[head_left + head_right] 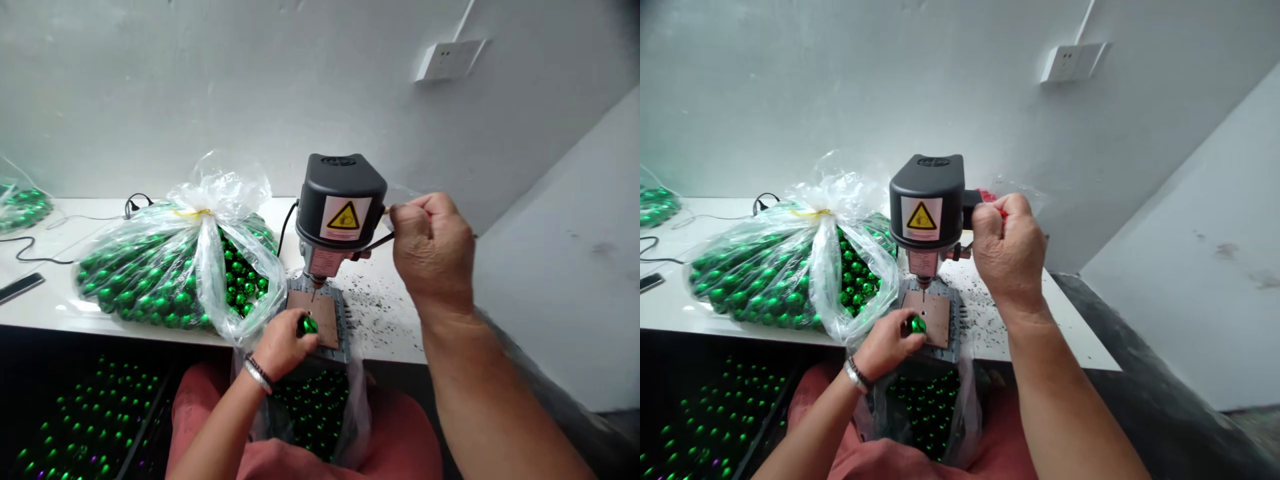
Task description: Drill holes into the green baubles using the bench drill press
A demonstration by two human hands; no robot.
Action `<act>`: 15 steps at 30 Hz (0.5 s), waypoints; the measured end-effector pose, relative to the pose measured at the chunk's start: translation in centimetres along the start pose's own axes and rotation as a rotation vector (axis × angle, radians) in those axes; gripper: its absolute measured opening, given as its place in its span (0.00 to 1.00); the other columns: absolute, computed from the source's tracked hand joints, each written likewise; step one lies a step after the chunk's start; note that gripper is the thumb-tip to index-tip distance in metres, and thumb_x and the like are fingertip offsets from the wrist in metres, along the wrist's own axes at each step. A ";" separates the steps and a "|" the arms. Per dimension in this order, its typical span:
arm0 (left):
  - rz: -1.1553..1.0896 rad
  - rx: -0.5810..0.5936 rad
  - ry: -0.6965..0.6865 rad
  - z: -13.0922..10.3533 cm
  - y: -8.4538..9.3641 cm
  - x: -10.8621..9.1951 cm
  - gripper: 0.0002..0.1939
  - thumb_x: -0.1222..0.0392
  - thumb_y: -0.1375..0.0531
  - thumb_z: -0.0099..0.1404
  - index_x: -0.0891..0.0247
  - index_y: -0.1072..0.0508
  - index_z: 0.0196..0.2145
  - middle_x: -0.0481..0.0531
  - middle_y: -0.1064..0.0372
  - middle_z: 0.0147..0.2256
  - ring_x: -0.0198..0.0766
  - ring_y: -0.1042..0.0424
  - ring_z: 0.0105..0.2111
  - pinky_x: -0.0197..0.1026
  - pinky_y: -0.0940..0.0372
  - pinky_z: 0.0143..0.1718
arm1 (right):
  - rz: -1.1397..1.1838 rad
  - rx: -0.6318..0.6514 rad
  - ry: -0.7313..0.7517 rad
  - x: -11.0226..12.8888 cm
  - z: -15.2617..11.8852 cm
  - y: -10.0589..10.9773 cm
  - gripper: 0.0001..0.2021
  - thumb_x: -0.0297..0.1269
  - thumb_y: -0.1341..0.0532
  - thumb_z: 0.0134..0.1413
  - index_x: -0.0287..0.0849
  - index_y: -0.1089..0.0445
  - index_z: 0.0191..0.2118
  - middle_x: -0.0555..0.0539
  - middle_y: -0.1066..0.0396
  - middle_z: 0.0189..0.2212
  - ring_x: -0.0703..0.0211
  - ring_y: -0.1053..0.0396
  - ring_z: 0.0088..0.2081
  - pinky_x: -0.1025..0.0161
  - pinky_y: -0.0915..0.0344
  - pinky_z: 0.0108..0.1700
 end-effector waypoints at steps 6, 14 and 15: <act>-0.006 0.246 -0.084 -4.3 2.5 -0.4 0.18 0.59 0.41 0.53 0.61 0.27 0.42 0.50 0.28 0.34 0.37 0.32 0.32 0.36 0.40 0.34 | 0.015 0.017 -0.041 -0.2 -0.5 -0.2 0.11 0.45 0.48 0.51 0.42 0.40 0.26 0.54 0.44 0.19 0.68 0.47 0.23 0.66 0.49 0.28; 0.013 -0.040 -0.099 -3.2 6.0 -0.1 0.22 0.54 0.41 0.56 0.63 0.30 0.48 0.56 0.30 0.45 0.38 0.31 0.37 0.38 0.36 0.42 | 0.014 0.024 -0.047 0.0 -0.3 -0.3 0.12 0.46 0.48 0.48 0.43 0.40 0.26 0.52 0.42 0.19 0.66 0.46 0.23 0.64 0.48 0.29; 0.070 -0.157 -0.076 -2.3 6.9 0.3 0.18 0.57 0.45 0.60 0.64 0.29 0.47 0.56 0.30 0.44 0.37 0.31 0.38 0.38 0.37 0.44 | 0.016 0.029 -0.047 0.0 -0.3 -0.3 0.12 0.46 0.49 0.48 0.43 0.41 0.26 0.52 0.41 0.20 0.66 0.46 0.23 0.64 0.48 0.29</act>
Point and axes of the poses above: each hand's wrist, its own z-axis towards the middle knuckle, its own y-axis out of the back of the hand, x = y × z, the point moved 5 cm from there along z, towards the middle knuckle
